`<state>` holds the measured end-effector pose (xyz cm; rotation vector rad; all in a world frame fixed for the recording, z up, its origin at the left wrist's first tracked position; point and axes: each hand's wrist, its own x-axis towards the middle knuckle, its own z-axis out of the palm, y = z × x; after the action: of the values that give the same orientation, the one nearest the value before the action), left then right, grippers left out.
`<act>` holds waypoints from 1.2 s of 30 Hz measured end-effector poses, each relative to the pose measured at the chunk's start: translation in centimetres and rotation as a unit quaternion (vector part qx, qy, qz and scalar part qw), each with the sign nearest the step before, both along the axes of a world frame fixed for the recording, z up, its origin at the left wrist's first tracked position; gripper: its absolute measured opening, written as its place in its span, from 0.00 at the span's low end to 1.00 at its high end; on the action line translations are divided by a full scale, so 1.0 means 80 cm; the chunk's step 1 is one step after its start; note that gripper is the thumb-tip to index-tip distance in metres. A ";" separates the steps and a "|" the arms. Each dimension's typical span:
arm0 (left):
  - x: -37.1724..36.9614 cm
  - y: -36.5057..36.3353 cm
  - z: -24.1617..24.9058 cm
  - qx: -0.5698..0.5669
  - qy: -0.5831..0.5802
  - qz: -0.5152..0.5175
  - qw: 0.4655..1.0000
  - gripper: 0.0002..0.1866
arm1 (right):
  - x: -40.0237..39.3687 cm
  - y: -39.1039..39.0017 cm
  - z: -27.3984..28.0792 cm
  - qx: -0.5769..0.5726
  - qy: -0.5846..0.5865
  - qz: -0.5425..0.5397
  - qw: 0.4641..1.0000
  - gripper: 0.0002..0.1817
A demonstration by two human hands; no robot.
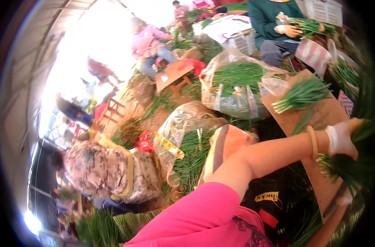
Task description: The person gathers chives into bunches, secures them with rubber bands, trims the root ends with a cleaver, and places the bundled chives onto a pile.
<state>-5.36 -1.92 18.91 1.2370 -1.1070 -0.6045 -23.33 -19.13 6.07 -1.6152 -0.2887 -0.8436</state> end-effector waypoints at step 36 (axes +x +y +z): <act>0.029 0.152 -0.177 0.339 -0.127 0.095 0.928 0.15 | -0.084 0.083 -0.165 0.255 0.261 -0.289 0.885 0.09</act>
<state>-3.04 10.23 4.73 2.0435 -0.9975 -0.7203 -30.03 -12.48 -7.12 -1.3567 0.7797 -0.7899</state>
